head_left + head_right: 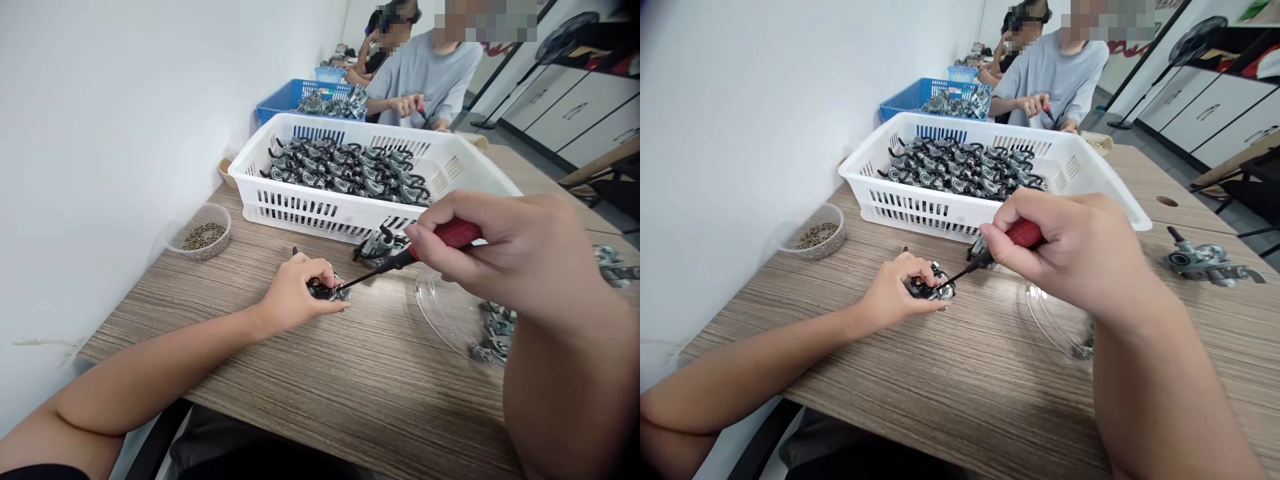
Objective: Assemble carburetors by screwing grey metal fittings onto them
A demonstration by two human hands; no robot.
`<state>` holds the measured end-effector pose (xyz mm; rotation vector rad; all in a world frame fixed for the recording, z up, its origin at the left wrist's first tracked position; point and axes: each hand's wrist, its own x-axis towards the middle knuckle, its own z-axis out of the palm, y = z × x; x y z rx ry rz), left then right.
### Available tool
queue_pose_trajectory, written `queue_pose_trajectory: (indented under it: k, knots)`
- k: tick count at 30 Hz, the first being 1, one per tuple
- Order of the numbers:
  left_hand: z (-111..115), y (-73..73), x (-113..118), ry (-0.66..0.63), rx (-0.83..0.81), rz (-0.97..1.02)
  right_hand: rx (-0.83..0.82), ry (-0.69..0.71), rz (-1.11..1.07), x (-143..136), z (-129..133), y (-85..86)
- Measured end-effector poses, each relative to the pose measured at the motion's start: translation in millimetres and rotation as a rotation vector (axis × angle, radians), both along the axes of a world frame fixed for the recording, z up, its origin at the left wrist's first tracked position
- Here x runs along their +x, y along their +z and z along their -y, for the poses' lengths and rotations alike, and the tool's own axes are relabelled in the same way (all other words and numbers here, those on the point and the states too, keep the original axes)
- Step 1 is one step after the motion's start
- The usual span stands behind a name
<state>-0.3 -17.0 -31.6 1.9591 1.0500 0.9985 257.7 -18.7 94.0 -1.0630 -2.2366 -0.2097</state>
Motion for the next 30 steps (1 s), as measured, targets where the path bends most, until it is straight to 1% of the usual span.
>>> queue_pose_trajectory:
  k: [1,3,7,9,11,14,19,24,27,29,30]
  knots:
    - [0,-0.8,0,-0.003,0.016,-0.007,-0.021,-0.025,0.002,0,0,1.1]
    - [0,-3.8,0,-0.005,0.043,-0.01,-0.127,-0.006,0.03,5,2,5.0]
    - [-1,-13.4,2,-0.033,0.075,0.073,-0.421,0.191,0.052,21,5,13.1]
    - [-2,-17.3,3,-0.064,0.088,0.119,-0.481,0.235,0.035,25,6,14.0]
    - [-4,-19.4,3,-0.065,0.086,0.132,-0.465,0.242,0.022,25,6,13.4]
    - [-5,-19.1,3,-0.02,0.062,0.112,-0.388,0.232,0.037,20,8,12.9]
    - [-5,-13.1,1,0.001,0.023,0.064,-0.248,0.187,0.105,16,9,14.1]
    - [-3,-6.5,0,0.011,-0.003,0.039,-0.098,0.133,0.099,10,9,9.9]
    - [-4,-3.7,0,0.002,-0.01,0.033,-0.111,0.056,0.094,6,9,7.8]
    - [-4,-2.3,0,0.011,-0.012,0.008,-0.185,0.027,0.077,7,7,7.8]
    - [-5,-1.9,0,0.015,-0.01,-0.003,-0.237,0.048,0.064,9,5,8.1]
